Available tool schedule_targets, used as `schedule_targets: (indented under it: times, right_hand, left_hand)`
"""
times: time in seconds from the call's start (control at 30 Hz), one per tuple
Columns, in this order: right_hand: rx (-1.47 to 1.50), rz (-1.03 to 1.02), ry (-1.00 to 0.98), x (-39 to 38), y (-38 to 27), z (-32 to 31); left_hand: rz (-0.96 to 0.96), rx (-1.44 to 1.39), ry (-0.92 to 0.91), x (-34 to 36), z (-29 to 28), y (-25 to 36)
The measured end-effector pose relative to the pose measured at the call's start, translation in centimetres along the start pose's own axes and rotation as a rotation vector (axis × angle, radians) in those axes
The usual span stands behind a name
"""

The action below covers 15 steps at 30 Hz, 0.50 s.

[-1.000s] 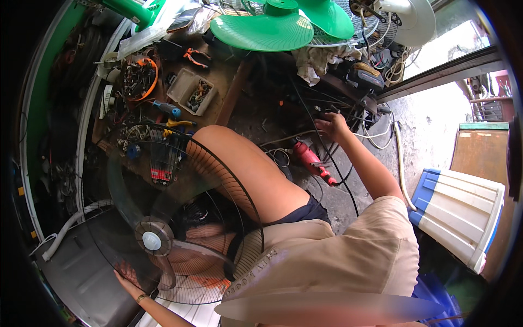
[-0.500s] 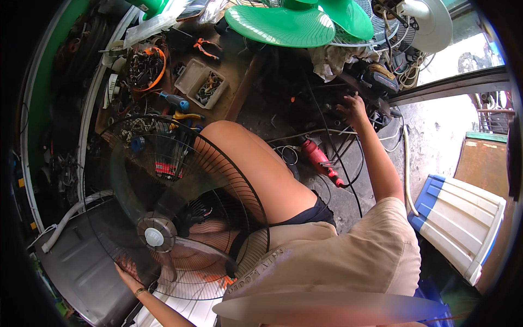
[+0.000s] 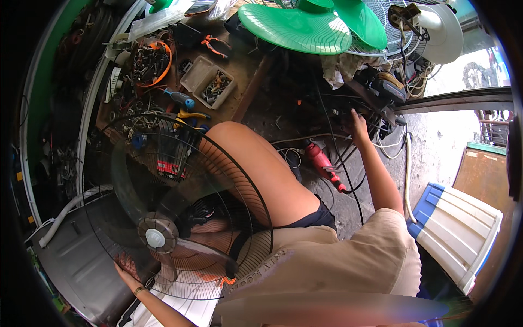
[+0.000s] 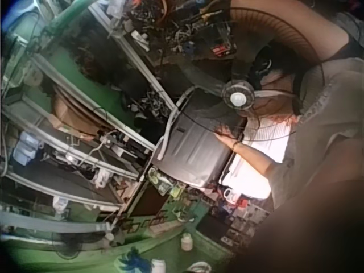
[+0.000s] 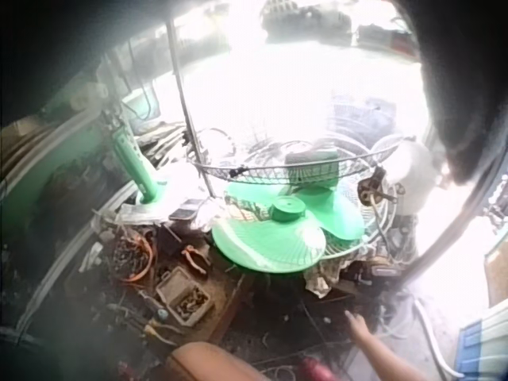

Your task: The person sits on the floor and uses a screwdriver to tighten the central hub of a standing fan. They then remove the front wire cage, plug in the fan to test it, and use a long metal rod to adjust the fan's oscillation mechanism.

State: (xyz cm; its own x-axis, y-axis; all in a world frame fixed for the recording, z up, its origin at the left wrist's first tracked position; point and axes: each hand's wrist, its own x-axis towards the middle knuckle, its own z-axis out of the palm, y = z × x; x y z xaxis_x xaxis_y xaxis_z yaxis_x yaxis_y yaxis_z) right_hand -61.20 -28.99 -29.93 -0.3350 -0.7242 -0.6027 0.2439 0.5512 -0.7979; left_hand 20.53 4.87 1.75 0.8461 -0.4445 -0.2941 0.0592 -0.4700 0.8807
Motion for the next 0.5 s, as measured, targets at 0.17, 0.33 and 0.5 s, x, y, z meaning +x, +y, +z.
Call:
schedule_targets:
  times: [0.17, 0.33, 0.5]
  right_hand:
    - [0.093, 0.012, -0.059, 0.0, -2.2, 0.2]
    - [0.334, -0.074, -0.105, 0.4, -3.4, 0.7]
    - [0.303, -0.108, -0.189, -0.2, -3.7, 1.4]
  left_hand:
    - [-0.001, 0.000, 0.004, 0.0, 0.1, -0.2]
    - [-0.019, -0.025, 0.010, 0.1, -0.4, -0.2]
    - [-0.026, 0.003, 0.037, 0.1, 0.0, -0.1]
